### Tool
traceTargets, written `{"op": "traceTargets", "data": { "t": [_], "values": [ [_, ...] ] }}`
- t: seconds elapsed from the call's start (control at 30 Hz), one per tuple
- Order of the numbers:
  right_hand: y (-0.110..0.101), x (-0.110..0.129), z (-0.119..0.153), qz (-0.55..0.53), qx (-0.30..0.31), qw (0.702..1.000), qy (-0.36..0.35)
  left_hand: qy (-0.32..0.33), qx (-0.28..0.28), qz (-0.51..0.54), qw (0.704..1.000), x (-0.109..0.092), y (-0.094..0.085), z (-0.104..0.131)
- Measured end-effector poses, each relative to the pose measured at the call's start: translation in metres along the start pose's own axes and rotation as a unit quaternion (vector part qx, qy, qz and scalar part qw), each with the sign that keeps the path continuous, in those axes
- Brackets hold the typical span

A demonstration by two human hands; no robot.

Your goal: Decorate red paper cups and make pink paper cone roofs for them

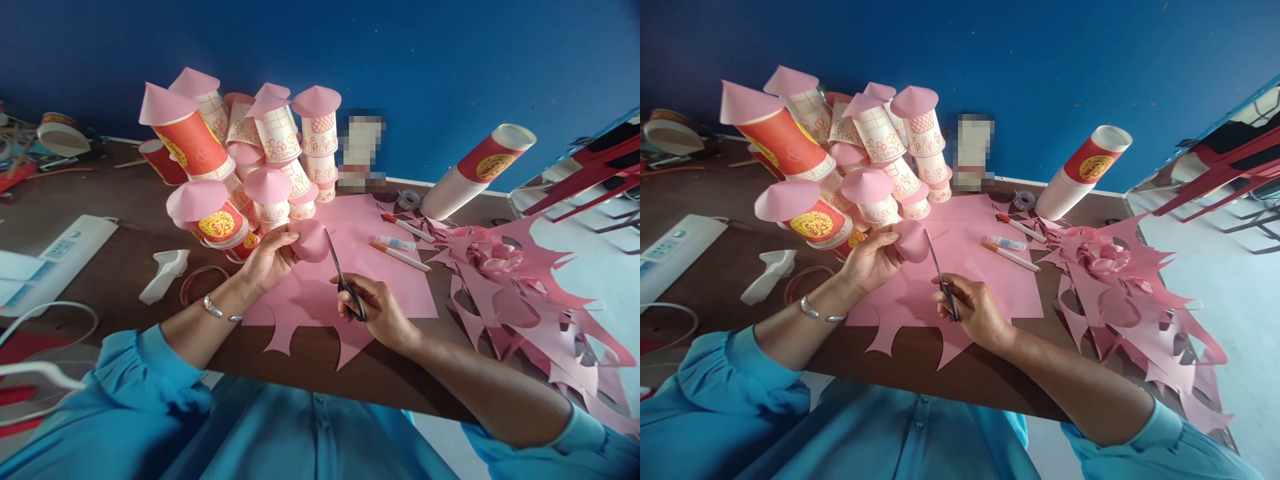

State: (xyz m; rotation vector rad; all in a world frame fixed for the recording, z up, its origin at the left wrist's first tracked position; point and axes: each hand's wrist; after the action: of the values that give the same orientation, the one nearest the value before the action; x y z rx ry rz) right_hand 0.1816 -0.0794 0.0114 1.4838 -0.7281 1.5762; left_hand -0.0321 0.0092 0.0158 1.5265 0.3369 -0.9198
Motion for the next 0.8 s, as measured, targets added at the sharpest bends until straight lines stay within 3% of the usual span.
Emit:
{"op": "traceTargets", "data": {
  "t": [0.8],
  "values": [
    [0.0,0.0006,-0.0004,-0.009,-0.008,1.0,0.01,-0.009,-0.011,-0.003,1.0,-0.0018,0.0012,-0.0003]
  ]
}}
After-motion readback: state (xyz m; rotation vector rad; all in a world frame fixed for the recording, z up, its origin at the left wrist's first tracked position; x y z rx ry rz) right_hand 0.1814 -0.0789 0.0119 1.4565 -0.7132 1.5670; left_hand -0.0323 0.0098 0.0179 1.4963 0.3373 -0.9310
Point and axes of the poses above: each hand's wrist, its own z-axis away from the middle knuckle, its own y-axis out of the palm, x = y × z, and after that the axes turned 10 degrees about x, right-handed
